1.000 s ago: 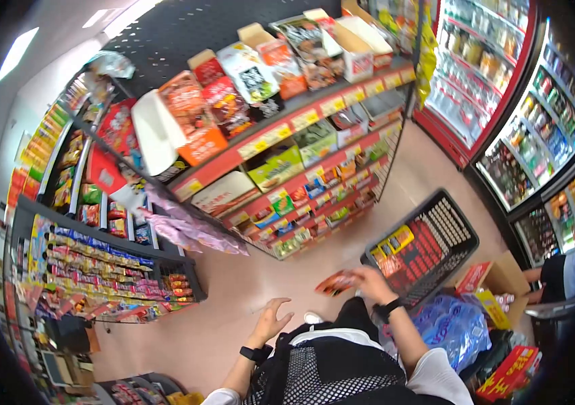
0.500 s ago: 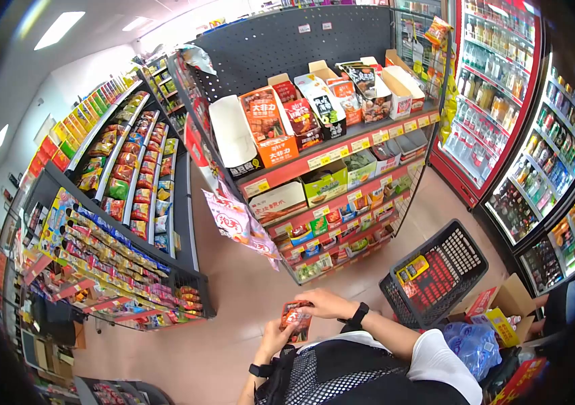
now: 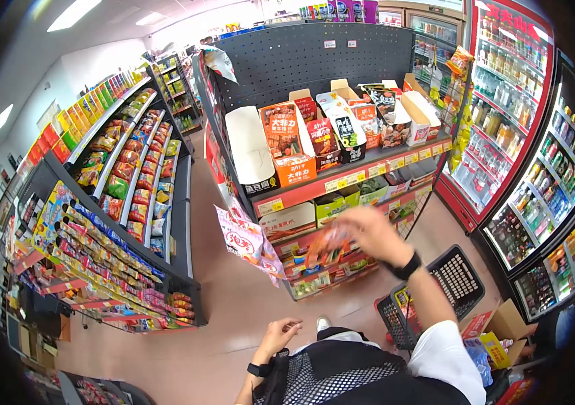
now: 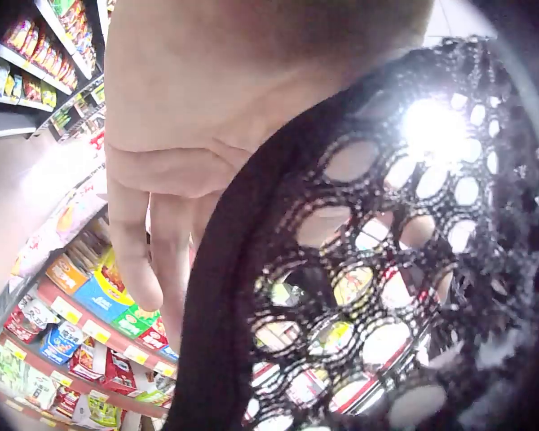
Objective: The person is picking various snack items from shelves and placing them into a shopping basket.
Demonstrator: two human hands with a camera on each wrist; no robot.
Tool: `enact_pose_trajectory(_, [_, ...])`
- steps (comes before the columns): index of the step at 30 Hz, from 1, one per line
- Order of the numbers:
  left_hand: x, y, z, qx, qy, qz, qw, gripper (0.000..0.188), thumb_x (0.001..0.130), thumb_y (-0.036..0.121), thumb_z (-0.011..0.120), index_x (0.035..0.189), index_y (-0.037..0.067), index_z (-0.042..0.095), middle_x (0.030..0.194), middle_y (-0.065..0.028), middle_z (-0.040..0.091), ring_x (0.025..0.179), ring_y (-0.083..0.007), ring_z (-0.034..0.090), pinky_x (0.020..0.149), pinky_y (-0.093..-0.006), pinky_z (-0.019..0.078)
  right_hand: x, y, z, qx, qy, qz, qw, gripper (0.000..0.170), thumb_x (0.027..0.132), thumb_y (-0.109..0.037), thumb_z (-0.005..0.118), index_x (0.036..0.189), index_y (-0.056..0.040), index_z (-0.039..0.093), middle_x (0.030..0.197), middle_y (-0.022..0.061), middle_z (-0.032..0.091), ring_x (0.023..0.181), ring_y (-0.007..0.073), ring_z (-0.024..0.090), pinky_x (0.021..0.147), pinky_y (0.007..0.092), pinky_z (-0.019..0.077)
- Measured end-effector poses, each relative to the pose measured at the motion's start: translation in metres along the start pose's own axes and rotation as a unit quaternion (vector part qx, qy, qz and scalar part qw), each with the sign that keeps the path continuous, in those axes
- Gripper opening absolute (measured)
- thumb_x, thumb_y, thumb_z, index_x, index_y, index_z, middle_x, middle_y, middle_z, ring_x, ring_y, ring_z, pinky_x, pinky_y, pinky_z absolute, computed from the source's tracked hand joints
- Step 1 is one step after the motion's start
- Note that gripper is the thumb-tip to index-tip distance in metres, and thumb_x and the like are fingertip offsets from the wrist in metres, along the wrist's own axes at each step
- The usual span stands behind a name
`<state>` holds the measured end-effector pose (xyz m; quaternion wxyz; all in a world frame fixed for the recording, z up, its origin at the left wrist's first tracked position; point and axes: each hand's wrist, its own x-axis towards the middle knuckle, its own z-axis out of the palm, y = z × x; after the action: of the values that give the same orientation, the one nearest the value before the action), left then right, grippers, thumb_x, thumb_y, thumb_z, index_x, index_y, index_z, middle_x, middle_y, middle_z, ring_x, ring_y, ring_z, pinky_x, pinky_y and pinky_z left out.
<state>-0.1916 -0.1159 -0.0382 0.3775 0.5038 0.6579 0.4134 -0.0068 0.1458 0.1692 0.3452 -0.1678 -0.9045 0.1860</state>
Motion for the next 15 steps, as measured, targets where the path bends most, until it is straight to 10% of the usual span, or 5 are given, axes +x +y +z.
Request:
enact_pose_trajectory(6, [0.024,0.001,-0.017,-0.049,0.029,-0.032,0.998,0.02,0.089,0.013,0.06,0.104,0.001,0.066,0.085,-0.0131,0.07,0.078,-0.0185,0.069,0.07,-0.0312,0.0538,0.141,0.006,-0.087,-0.056,0.152,-0.094,0.982,0.018,0.081,-0.003,0.058,0.098,-0.0022,0.062,0.089,0.0149,0.064,0.083,0.0312,0.06,0.074,0.0373,0.0467])
enact_pose_trajectory(15, [0.075,0.015,-0.013,-0.02,0.051,-0.011,0.998,0.023,0.088,0.014,0.061,0.105,0.001,0.065,0.086,-0.0131,0.069,0.076,-0.0209,0.068,0.07,-0.0313,0.0532,0.259,0.029,-0.052,-0.153,0.094,-0.202,0.963,0.014,0.082,-0.007,0.056,0.095,-0.0057,0.061,0.084,0.0137,0.063,0.084,0.0336,0.059,0.075,0.0419,0.046])
